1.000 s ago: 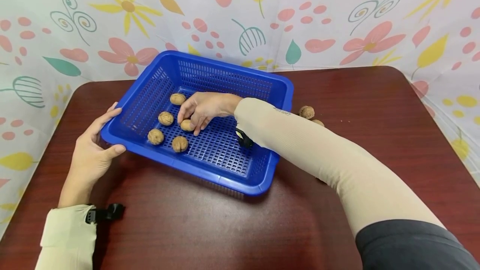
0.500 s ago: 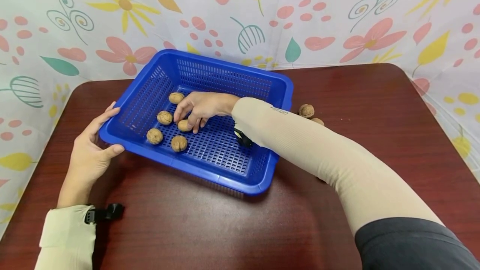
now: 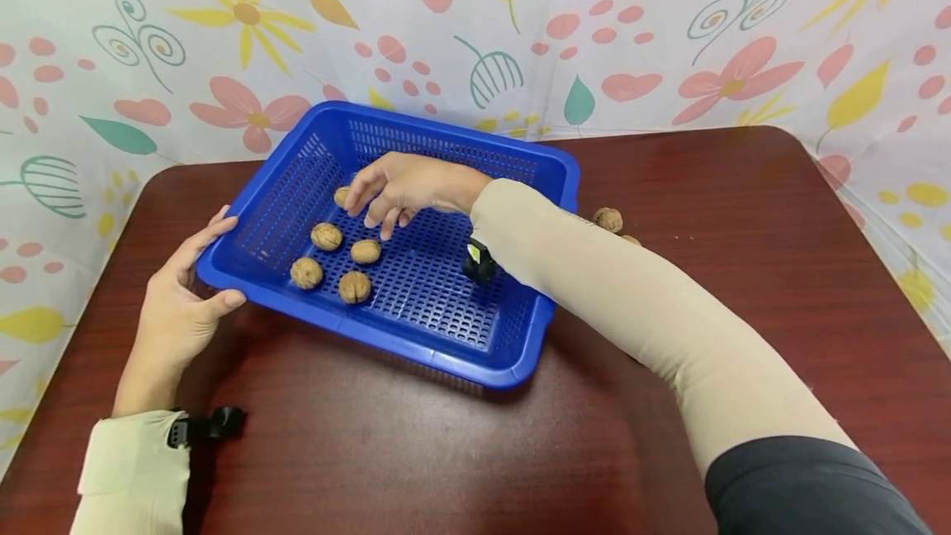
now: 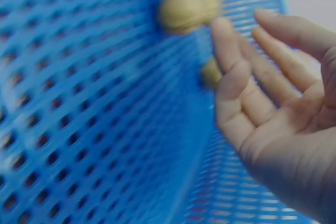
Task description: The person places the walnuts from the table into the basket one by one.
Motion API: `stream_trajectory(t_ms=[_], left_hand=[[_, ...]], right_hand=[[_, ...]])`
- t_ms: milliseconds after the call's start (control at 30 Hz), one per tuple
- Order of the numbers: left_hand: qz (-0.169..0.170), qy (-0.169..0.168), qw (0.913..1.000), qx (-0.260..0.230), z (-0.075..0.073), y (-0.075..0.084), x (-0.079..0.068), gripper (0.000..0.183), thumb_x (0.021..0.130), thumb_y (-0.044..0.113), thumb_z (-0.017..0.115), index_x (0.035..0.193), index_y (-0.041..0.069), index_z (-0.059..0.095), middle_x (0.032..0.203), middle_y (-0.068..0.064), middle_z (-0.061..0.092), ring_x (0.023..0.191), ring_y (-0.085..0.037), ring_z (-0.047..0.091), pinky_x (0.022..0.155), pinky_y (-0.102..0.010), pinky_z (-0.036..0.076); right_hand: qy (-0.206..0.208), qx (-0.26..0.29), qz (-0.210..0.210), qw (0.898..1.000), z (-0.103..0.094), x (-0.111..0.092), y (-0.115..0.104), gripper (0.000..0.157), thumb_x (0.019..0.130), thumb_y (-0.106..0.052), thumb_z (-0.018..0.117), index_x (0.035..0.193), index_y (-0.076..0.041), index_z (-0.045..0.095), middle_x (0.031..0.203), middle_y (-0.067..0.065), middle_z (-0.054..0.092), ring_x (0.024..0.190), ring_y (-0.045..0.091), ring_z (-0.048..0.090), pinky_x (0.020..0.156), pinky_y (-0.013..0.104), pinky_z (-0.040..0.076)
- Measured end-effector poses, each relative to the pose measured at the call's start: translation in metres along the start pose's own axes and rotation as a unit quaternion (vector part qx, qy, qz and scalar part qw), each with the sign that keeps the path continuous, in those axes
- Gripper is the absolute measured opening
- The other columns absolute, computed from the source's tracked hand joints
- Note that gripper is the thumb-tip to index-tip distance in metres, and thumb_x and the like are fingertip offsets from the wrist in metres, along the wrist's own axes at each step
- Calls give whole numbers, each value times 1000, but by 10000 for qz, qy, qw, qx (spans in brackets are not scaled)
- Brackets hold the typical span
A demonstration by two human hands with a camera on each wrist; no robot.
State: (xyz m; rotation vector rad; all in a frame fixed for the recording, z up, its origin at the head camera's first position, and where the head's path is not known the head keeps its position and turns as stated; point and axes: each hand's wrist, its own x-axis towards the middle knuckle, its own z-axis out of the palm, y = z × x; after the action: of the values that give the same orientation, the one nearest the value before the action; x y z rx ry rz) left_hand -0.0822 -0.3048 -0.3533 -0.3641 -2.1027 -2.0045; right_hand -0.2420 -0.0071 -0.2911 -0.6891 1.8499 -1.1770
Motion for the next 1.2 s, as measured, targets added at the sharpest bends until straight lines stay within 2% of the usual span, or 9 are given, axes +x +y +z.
stream_trajectory(t_ms=[133,233,433,567,767,867,1000,1100,1200], left_hand=[[31,-40,10000,-35,-1,0,0,79,78,9,92,148,-1,56,166,-7,44,142,-10,53,106,-12,47],[43,-55,10000,-18,-1,0,1,80,78,10,92,149,0,55,166,-6,43,141,-9,54,106,-12,47],[83,-99,9999,-61,0,-1,3,79,79,9,91,149,0,55,167,-7,43,141,-10,54,106,-12,48],[79,-111,9999,-35,0,-1,4,79,79,9,91,149,0,55,167,-7,43,141,-10,53,106,-12,47],[58,-117,9999,-19,0,-1,4,79,79,10,91,149,0,55,167,-6,43,140,-9,54,106,-12,48],[68,-126,9999,-78,1,-2,5,79,79,10,91,149,0,55,166,-6,43,141,-9,54,106,-12,48],[44,-100,9999,-11,2,-2,6,79,79,10,91,149,0,55,166,-6,44,141,-9,54,106,-12,47],[2,-37,9999,95,2,-1,5,80,78,12,92,149,1,56,166,-5,44,142,-10,53,106,-11,47],[-3,26,9995,325,0,1,5,82,77,16,94,148,2,57,165,-5,45,144,-10,50,107,-10,45]], right_hand=[[106,212,-251,9994,-6,-16,-11,36,100,-4,67,136,-4,65,145,12,65,93,25,74,83,39,56],[177,254,-445,9985,-11,-34,-21,34,100,-5,67,134,-5,66,140,10,68,101,31,73,82,36,58],[592,-173,-857,9944,-26,-88,-37,32,100,-11,67,132,-10,69,133,4,70,102,31,73,80,34,59],[1033,-386,-1020,9887,-36,-129,-34,31,99,-11,69,131,-9,70,134,6,70,98,32,74,77,33,59],[1693,-477,-915,9801,-44,-182,-12,29,99,-8,69,127,-9,73,130,7,72,94,33,74,75,35,58],[1941,-353,-711,9778,-44,-204,1,29,99,-8,69,128,-11,73,128,6,73,93,32,74,75,36,59],[2169,-56,-615,9742,-41,-230,20,31,100,-9,70,131,-7,70,118,14,75,93,30,73,78,35,59],[2300,213,-692,9705,-39,-247,39,32,101,-7,68,133,-3,68,115,16,76,90,27,73,78,33,59],[2312,506,-938,9671,-36,-262,63,32,101,-1,64,133,0,66,117,12,77,88,22,73,76,31,58]])
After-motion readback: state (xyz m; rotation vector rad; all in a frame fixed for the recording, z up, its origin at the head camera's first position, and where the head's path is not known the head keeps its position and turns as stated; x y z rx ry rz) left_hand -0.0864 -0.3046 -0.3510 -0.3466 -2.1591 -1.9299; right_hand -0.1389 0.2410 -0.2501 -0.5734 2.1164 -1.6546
